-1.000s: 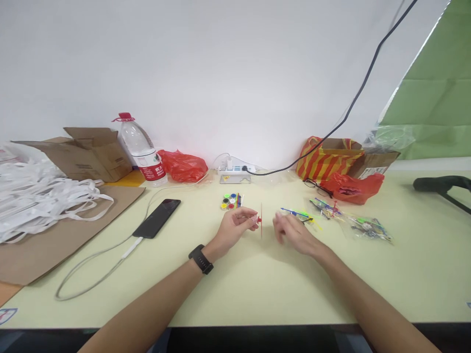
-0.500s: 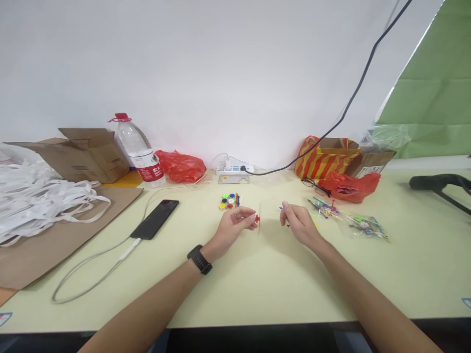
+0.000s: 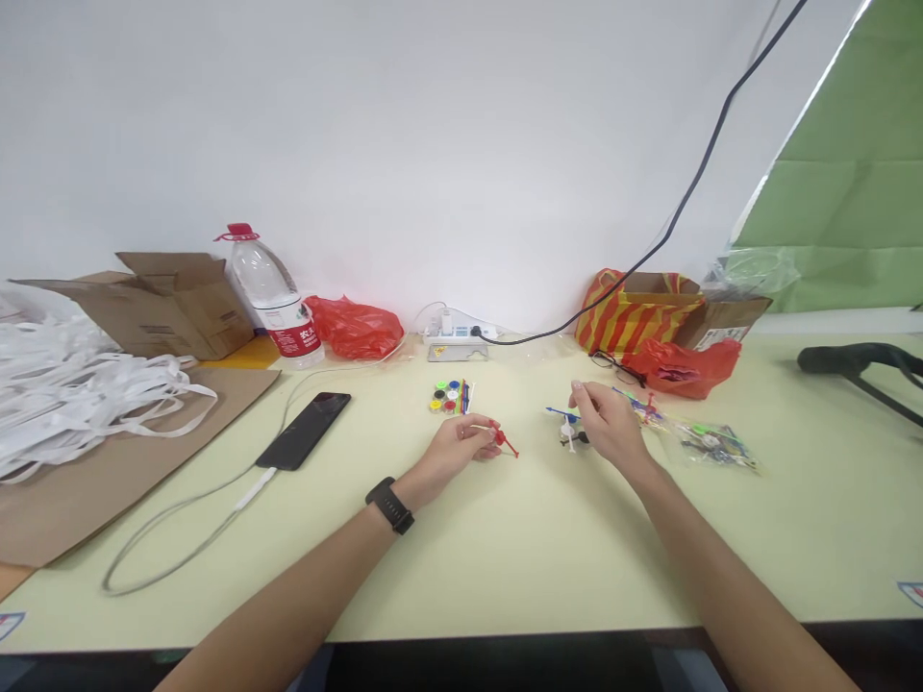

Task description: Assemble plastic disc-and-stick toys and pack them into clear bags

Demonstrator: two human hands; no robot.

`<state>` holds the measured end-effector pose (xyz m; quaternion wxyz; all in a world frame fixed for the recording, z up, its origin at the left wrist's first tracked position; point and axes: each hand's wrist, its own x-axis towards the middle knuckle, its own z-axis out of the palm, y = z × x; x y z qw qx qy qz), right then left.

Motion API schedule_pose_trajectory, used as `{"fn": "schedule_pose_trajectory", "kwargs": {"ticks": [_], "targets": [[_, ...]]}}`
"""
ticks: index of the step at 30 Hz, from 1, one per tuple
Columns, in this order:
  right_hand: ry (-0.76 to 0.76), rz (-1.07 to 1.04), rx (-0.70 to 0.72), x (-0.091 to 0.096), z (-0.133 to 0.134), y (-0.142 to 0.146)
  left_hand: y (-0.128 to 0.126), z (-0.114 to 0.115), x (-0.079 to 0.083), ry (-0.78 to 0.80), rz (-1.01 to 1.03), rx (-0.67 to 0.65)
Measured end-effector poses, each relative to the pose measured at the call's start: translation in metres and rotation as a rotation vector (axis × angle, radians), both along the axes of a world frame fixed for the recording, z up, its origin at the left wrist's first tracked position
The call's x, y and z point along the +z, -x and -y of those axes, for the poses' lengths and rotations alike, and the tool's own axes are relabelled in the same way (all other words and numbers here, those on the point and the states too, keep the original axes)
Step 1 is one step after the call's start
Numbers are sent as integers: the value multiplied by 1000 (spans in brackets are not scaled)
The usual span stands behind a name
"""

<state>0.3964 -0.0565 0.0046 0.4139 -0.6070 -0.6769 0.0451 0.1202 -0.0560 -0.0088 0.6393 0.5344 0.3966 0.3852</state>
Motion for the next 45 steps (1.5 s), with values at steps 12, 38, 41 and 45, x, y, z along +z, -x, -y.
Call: {"fn": "schedule_pose_trajectory", "kwargs": {"ticks": [12, 38, 41, 45], "targets": [[290, 313, -97, -24, -6, -16, -1, -1, 5, -37, -112, -1], [211, 342, 3, -10, 4, 3, 0, 7, -7, -648, -520, -12], [337, 391, -173, -12, 0, -8, 1, 12, -4, -762, -569, -67], [436, 301, -67, -12, -1, -8, 3, 15, -3, -804, -558, -115]]}}
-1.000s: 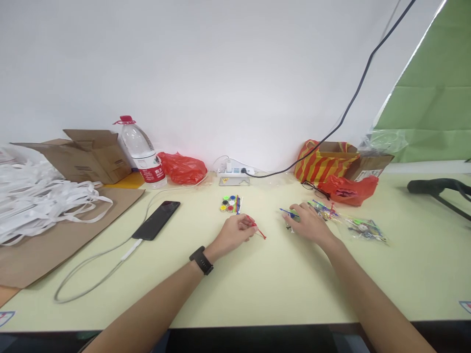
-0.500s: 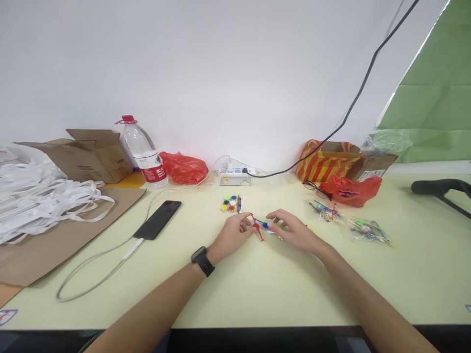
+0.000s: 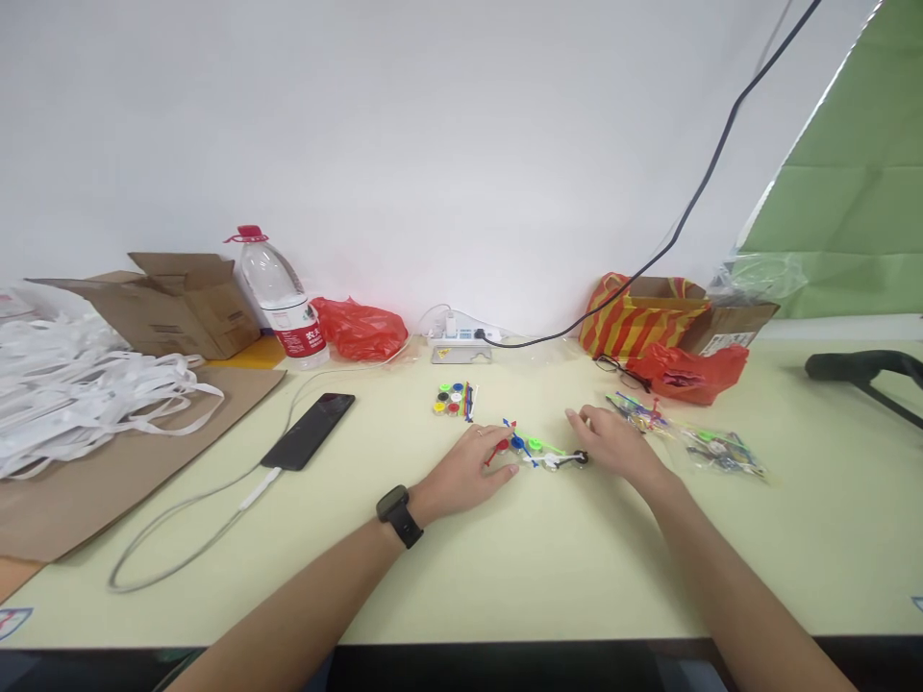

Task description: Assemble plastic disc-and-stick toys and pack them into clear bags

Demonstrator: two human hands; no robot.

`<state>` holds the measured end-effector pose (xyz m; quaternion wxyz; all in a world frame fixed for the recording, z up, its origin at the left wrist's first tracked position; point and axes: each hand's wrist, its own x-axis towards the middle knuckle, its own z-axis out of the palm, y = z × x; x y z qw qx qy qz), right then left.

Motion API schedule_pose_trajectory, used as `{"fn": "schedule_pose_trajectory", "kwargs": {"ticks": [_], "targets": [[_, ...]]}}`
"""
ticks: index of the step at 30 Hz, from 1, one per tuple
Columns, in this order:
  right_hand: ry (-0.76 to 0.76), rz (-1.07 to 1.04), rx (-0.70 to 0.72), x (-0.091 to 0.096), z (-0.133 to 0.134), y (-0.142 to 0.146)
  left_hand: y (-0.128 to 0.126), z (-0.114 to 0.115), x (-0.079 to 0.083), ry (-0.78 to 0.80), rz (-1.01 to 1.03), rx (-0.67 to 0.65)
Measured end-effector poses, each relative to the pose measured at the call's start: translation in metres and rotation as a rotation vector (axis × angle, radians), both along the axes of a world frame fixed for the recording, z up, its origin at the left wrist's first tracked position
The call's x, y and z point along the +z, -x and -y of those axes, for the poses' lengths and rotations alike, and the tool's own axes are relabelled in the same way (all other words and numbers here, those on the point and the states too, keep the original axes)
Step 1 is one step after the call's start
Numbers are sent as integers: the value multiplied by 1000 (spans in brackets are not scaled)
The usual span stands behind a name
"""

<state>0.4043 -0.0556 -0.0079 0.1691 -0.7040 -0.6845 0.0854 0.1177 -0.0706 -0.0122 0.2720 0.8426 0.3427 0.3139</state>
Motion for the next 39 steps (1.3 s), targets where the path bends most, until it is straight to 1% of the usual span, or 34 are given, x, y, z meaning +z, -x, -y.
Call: {"fn": "schedule_pose_trajectory", "kwargs": {"ticks": [3, 5, 10, 12, 15, 17, 20, 23, 26, 30, 39], "targets": [[-9, -175, 161, 3, 4, 11, 0, 1, -1, 12, 3, -39], [11, -314, 236, 6, 9, 20, 0, 2, 0, 12, 15, -49], [165, -700, 389, 12, 19, 40, -2, 5, 7, 10, 37, -84], [193, -798, 457, 13, 22, 47, -3, 6, 11, 17, 33, -113], [206, -874, 505, 13, 23, 52, -4, 8, 16, 26, 33, -131], [198, -869, 507, 13, 23, 53, -4, 8, 17, 31, 35, -125], [140, -787, 472, 10, 20, 51, -3, 8, 16, 39, 34, -117], [-11, -655, 425, 6, 17, 47, -2, 7, 15, 47, 30, -117], [-109, -548, 465, 2, 15, 45, -2, 7, 14, 56, 28, -118], [-110, -513, 556, 3, 16, 46, -2, 8, 12, 57, 42, -109], [-18, -565, 616, 15, 22, 51, -2, 4, 9, 49, 50, -89]]}}
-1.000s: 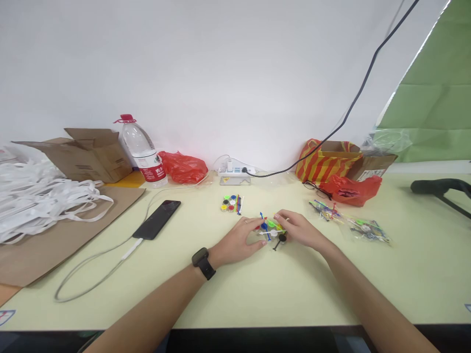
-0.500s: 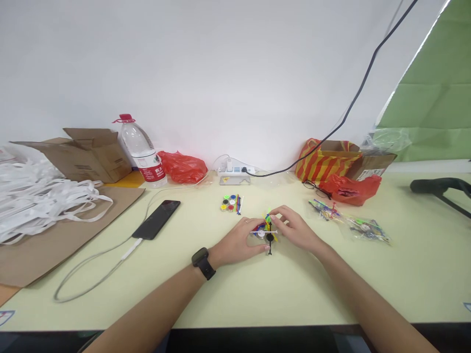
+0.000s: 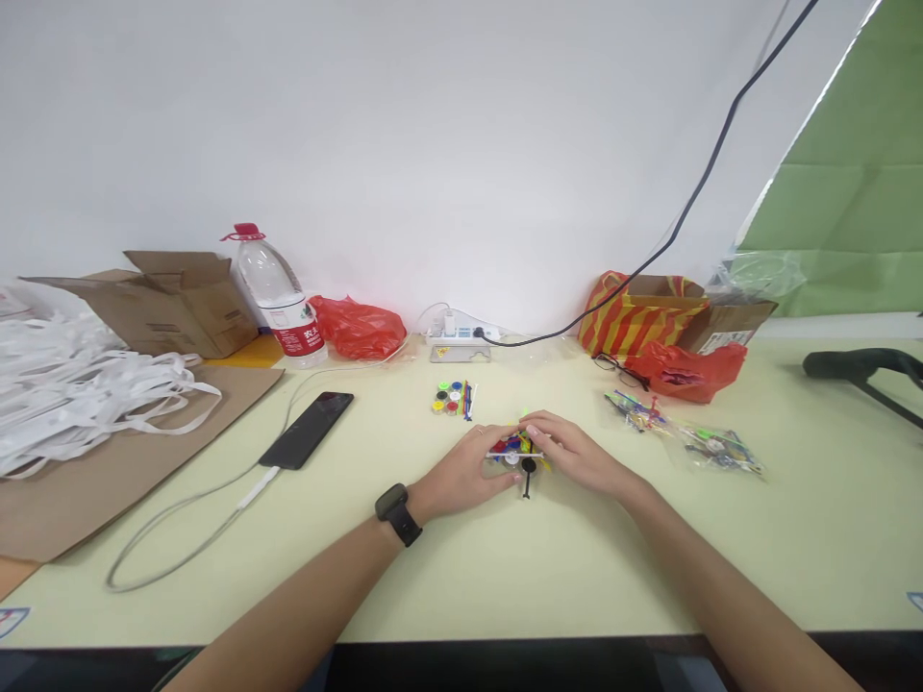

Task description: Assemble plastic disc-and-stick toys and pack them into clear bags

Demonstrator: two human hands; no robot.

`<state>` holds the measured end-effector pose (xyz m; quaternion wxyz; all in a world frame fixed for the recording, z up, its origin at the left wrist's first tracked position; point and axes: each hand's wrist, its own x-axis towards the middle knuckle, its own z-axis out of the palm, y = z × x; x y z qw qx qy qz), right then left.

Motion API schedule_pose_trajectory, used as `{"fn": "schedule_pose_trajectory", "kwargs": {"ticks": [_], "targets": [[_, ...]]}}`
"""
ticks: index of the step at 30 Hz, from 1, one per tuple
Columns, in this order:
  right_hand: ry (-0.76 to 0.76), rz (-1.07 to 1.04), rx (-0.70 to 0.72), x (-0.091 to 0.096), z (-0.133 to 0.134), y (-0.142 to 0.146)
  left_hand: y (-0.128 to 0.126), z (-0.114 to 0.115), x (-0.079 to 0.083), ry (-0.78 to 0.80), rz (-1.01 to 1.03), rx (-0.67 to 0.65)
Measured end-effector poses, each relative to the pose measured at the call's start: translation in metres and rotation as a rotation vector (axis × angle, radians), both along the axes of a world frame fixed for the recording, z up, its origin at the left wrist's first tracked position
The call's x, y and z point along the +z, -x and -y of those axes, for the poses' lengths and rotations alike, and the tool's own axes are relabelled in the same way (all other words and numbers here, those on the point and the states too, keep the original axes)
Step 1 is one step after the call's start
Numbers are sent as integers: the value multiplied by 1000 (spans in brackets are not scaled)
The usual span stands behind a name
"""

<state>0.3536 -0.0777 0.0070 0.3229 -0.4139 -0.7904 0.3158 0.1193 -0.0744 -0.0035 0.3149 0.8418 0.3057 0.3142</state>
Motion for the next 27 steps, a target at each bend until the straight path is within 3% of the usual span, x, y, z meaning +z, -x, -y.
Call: {"fn": "schedule_pose_trajectory", "kwargs": {"ticks": [4, 10, 15, 27], "targets": [[25, 5, 22, -2, 3, 0, 0, 0, 1, -8, 19, -8], [-100, 158, -82, -6, 7, -3, 1, -4, -6, -7, 15, 23], [-161, 241, -90, -5, 12, 0, 3, -7, -8, 10, 7, 23], [-81, 127, 18, 0, 12, -3, 2, -6, -4, 60, 22, 8]]}}
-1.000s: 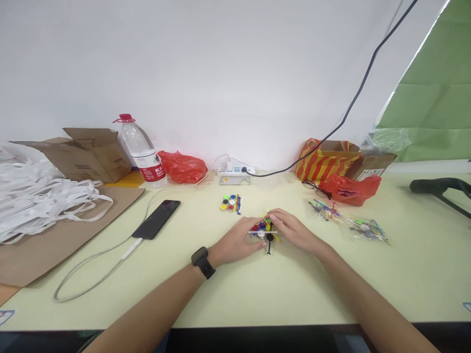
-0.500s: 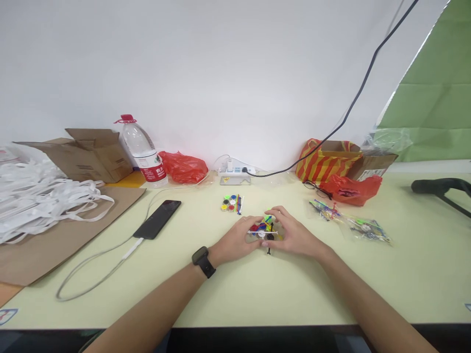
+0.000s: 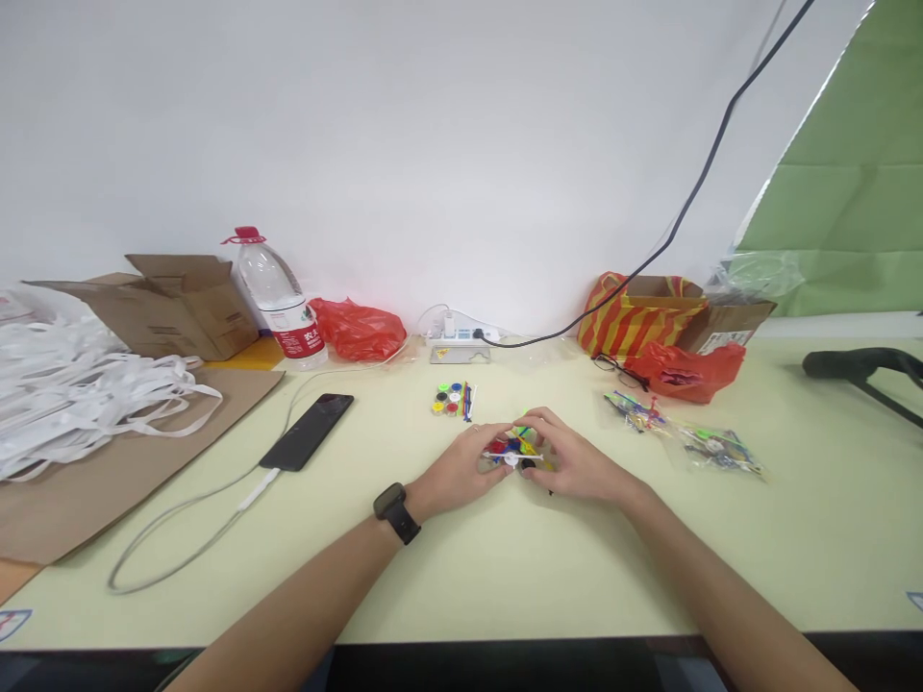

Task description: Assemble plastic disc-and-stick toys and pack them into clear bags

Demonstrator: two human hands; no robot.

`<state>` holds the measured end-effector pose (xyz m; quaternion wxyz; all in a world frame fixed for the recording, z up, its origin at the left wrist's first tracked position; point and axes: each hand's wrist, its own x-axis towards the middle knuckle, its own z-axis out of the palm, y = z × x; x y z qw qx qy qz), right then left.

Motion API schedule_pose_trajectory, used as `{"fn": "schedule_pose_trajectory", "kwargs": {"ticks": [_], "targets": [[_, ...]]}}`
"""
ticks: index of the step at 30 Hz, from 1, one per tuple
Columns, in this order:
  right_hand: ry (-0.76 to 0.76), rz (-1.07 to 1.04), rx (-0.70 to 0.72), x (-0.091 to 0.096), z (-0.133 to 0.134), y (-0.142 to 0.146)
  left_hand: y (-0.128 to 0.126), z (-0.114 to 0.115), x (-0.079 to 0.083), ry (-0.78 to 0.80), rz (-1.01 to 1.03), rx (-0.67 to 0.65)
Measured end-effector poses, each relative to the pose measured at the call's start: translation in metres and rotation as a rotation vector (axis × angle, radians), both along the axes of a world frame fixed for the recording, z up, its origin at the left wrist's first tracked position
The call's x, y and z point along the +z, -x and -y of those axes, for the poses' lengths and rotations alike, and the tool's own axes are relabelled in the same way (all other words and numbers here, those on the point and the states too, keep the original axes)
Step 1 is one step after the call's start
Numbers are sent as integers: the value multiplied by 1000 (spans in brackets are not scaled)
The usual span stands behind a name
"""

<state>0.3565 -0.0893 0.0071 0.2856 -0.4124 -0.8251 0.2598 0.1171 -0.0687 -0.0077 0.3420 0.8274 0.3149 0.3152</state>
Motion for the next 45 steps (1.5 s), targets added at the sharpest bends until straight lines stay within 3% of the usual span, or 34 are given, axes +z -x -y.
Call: {"fn": "schedule_pose_trajectory", "kwargs": {"ticks": [13, 20, 41, 45], "targets": [[42, -63, 98, -7, -9, -6, -3, 5, 4, -18, 10, -44], [60, -55, 59, -12, -12, -10, -2, 2, 6, -31, 6, -43], [42, 1, 90, 1, -5, -5, 0, 3, 5, -110, -59, -18], [32, -21, 39, -1, -9, -8, -1, 3, 7, -141, -72, -14]]}}
